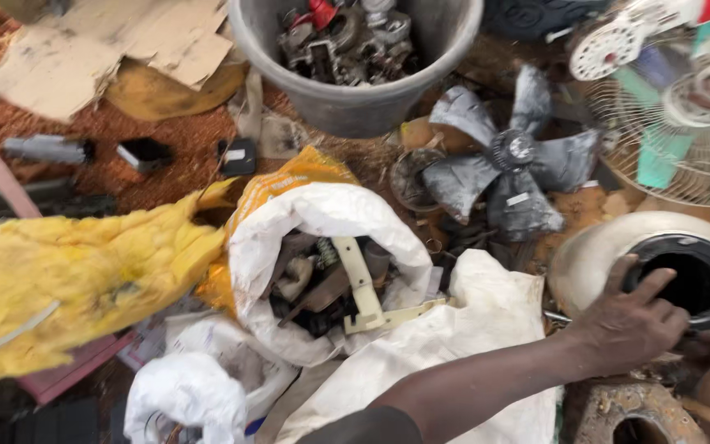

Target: The person sits on the ground and uses a hammer and wrench to disassemble a cylindrical metal appliance. They remove a heating element and a metal ring, then place the parts into a white sack. The person also handles a brass trumpet-like object and a small metal piece, placing them aside.

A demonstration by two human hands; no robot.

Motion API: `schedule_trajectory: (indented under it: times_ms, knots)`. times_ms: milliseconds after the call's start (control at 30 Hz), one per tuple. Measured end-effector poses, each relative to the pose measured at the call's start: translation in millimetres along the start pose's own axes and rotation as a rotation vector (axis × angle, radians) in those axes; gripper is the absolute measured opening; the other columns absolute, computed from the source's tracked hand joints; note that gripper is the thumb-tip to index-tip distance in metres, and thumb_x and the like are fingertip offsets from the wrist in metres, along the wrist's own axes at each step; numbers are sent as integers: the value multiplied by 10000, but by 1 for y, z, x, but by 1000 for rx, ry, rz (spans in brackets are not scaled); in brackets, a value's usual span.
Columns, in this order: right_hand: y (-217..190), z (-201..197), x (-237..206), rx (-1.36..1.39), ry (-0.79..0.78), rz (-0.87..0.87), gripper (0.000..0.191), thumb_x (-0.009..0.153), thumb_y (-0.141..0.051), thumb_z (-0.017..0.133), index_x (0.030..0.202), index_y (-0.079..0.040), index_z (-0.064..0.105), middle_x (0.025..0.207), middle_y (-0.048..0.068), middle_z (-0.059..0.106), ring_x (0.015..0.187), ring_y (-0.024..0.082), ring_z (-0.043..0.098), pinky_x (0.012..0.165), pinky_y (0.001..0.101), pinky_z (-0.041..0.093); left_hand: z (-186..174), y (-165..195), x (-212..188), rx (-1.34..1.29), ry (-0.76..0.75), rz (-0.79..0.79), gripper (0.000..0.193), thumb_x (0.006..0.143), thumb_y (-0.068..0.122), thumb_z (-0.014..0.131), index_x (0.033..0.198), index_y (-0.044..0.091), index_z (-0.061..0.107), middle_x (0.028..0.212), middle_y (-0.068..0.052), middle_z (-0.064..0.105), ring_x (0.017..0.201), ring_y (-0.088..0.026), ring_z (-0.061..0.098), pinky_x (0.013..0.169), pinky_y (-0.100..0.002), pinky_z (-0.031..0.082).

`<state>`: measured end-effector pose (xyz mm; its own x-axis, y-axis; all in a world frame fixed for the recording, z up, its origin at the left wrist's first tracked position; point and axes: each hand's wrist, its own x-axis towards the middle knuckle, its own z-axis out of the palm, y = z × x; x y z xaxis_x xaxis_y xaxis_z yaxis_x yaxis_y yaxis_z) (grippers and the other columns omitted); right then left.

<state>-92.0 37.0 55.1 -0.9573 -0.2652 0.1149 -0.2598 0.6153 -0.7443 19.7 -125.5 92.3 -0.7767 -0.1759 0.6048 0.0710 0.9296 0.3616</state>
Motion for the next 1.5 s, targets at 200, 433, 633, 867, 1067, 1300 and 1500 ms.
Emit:
schedule_trajectory:
  times_ms: [200, 433, 633, 867, 1067, 1300, 1500]
  knots:
    - [81, -14, -180, 345, 40, 488, 295, 1014, -245, 585, 996, -8, 760, 791, 111, 760, 709, 232, 691, 654, 388, 556, 68, -13, 4, -60, -59, 26, 283, 918, 216, 631, 1149, 78, 719, 858, -130, 696, 845, -303, 693, 927, -511, 504]
    - [60, -103, -395, 502, 176, 908, 387, 957, -326, 676, 802, 28, 692, 629, 78, 663, 594, 138, 567, 576, 334, 477, 55, -10, 18, 156, -126, 216, 410, 850, 588, 705, 1119, 281, 749, 1274, -134, 747, 1458, -321, 512, 1182, -675, 122]
    - [13, -130, -388, 385, 267, 722, 382, 963, -391, 682, 883, -18, 695, 691, 71, 640, 640, 117, 557, 596, 330, 480, 39, 0, 14, 519, -295, 378, 523, 988, 675, 737, 1180, 190, 761, 1133, -15, 735, 1537, -329, 297, 1244, -646, 19]
    - [-32, -108, -227, 32, 29, 30, 389, 959, -260, 688, 1290, -63, 638, 1194, 189, 668, 1085, 377, 618, 902, 500, 503, 38, -5, 2, 378, -152, 261, 486, 968, 530, 734, 1273, 152, 759, 1702, -163, 369, 1618, -456, 155, 1256, -649, -29]
    - [-90, -53, -64, -509, 110, -690, 670, 806, -76, 597, 1453, 49, 481, 1480, 205, 564, 1441, 363, 477, 1231, 473, 253, 6, -1, -13, 105, -40, 159, 453, 905, 281, 747, 1330, 128, 728, 1672, -182, 317, 1535, -469, 207, 1231, -662, 131]
    - [-85, -25, -10, -811, -186, -784, 133, 861, -133, 597, 870, -19, 664, 789, 91, 652, 853, 258, 676, 1296, 555, 171, -12, 6, -75, -400, 126, -226, 302, 976, 135, 681, 1248, 11, 643, 1524, -207, 497, 1467, -394, 430, 1214, -510, 376]
    - [-83, -14, 11, -803, -480, -757, 332, 849, -357, 698, 941, -45, 633, 658, 87, 677, 646, 273, 674, 888, 437, 427, 56, -20, -100, -717, 84, -631, 425, 1023, 210, 636, 1341, -65, 574, 1425, -223, 561, 1286, -331, 575, 1051, -415, 491]
